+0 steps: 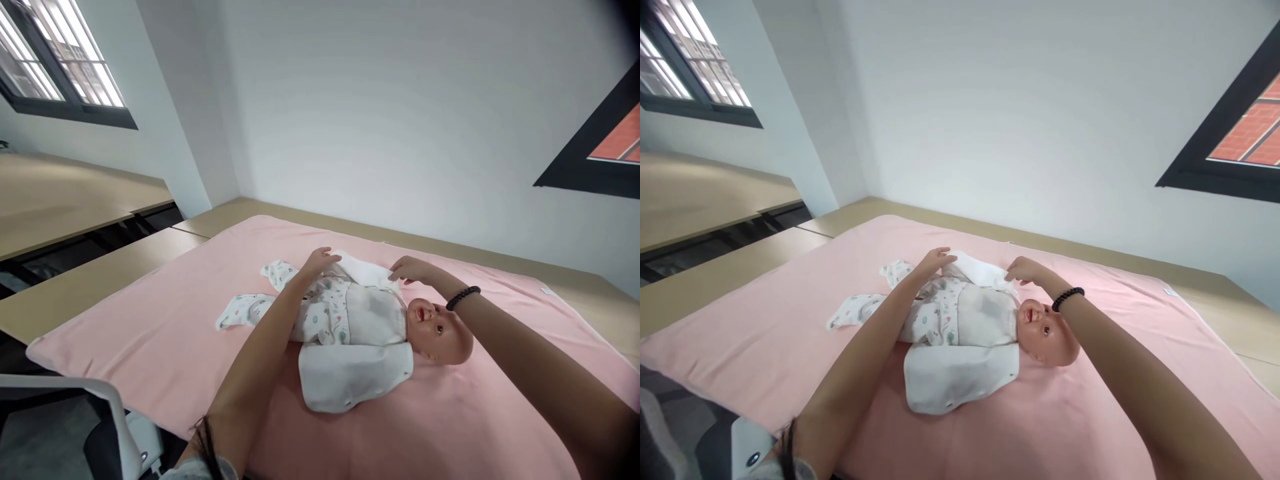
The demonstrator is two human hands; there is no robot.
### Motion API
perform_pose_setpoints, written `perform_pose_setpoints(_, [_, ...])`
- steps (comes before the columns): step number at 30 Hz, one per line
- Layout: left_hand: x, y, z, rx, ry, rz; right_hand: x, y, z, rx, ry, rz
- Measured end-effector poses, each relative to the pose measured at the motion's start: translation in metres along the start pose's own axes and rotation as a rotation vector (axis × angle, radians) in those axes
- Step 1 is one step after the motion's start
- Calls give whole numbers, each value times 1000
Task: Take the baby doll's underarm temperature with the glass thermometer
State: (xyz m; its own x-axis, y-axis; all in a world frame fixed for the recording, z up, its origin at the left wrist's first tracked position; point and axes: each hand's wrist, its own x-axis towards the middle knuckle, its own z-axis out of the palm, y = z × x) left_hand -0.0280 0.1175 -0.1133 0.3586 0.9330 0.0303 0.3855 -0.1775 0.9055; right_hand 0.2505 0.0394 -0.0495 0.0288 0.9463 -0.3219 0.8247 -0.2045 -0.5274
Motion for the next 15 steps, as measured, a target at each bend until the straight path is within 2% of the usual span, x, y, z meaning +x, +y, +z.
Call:
perform_pose_setpoints(3, [-10, 10, -17, -39, -83, 16, -16, -1, -10, 110, -45, -152])
perform_pose_setpoints(5, [-21, 21, -33, -17, -185, 95, -32, -3, -15, 158, -88, -241])
perform_pose_setpoints(8, [-41, 41, -58, 160, -313, 217, -59, -9, -17, 162, -205, -352])
perform_pose_setpoints(11, [-59, 58, -77, 362, -429, 246, -83, -16, -9, 56, -279, -429])
perform_pose_setpoints(15, [-70, 69, -85, 510, -660, 222, -105, -16, 14, -80, -211, -416])
